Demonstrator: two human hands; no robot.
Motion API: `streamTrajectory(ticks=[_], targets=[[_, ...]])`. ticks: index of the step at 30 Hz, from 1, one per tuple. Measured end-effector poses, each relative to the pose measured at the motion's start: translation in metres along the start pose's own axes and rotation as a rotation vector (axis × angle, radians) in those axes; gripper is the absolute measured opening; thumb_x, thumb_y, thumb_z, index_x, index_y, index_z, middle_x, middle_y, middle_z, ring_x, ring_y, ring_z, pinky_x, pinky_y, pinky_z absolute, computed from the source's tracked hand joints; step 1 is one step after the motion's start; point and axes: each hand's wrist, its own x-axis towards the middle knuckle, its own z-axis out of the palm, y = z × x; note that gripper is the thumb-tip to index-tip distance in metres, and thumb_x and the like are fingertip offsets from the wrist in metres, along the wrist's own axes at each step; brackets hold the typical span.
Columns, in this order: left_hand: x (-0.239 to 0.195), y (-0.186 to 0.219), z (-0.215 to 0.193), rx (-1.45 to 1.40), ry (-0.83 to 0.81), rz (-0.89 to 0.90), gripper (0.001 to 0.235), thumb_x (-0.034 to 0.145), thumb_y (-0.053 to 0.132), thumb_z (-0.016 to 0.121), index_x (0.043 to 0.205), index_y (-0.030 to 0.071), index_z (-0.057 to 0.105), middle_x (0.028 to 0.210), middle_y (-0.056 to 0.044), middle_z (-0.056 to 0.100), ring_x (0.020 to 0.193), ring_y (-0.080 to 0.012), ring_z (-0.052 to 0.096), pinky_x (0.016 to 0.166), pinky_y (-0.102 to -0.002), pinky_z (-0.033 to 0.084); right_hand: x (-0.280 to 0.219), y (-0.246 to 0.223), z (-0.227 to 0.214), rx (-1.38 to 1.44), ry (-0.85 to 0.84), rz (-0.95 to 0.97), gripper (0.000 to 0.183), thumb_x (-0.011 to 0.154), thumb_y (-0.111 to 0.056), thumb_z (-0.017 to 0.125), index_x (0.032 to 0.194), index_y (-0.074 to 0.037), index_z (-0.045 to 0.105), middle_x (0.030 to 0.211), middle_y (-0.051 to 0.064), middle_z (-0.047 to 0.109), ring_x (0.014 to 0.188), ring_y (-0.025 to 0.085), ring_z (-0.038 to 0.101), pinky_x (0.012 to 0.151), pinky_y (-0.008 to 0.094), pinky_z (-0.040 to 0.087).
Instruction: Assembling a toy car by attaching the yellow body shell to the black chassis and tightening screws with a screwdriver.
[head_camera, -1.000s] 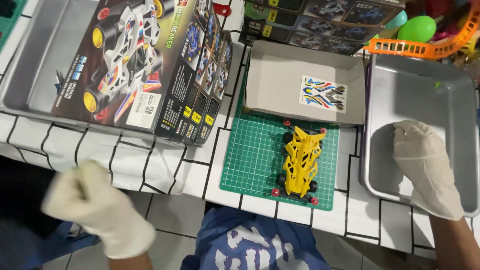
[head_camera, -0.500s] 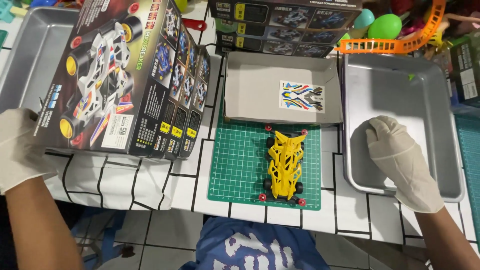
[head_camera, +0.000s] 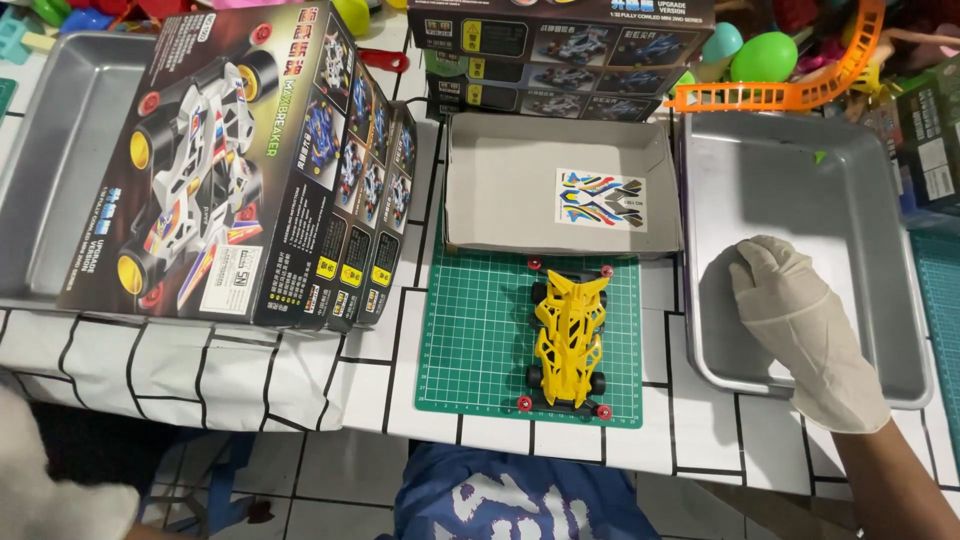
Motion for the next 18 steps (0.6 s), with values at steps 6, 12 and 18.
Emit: streamTrajectory(ticks=[6, 12, 18], targets=[[-0.129, 0.22, -0.091, -0.358, -0.566, -0.183, 0.017, 0.089, 0.002, 0.063, 0.095, 0.0, 0.079, 0.078, -0.015, 0.08, 0.068, -0.0233, 0.076, 0.083, -0.028, 0.056, -0.01, 0.016, 0.009, -0.038, 0.436, -0.257, 0.028, 0.109, -0.011, 0.064, 0.132, 0.001, 0.075, 0.129, 0.022, 0.072, 0.114, 0.034, 0.069, 0.092, 0.043, 0.058], [-0.223, 0.342, -0.031, -1.018, -1.274, 0.155, 0.019, 0.087, 0.011, 0.077, 0.105, 0.013, 0.071, 0.077, 0.004, 0.069, 0.067, -0.0079, 0.063, 0.069, -0.027, 0.059, -0.062, 0.055, 0.053, 0.132, 0.581, -1.152, 0.029, 0.084, -0.003, 0.05, 0.082, 0.01, 0.075, 0.08, 0.026, 0.073, 0.083, 0.036, 0.076, 0.072, 0.039, 0.067], [-0.242, 0.403, -0.009, -1.06, -1.231, 0.218, 0.007, 0.091, 0.012, 0.07, 0.095, 0.006, 0.071, 0.077, 0.0, 0.073, 0.062, -0.0075, 0.066, 0.056, -0.024, 0.055, -0.102, -0.039, 0.03, 0.024, 0.125, -1.292, 0.049, 0.102, -0.011, 0.043, 0.149, 0.003, 0.036, 0.092, 0.012, 0.058, 0.07, 0.03, 0.057, 0.054, 0.039, 0.043]])
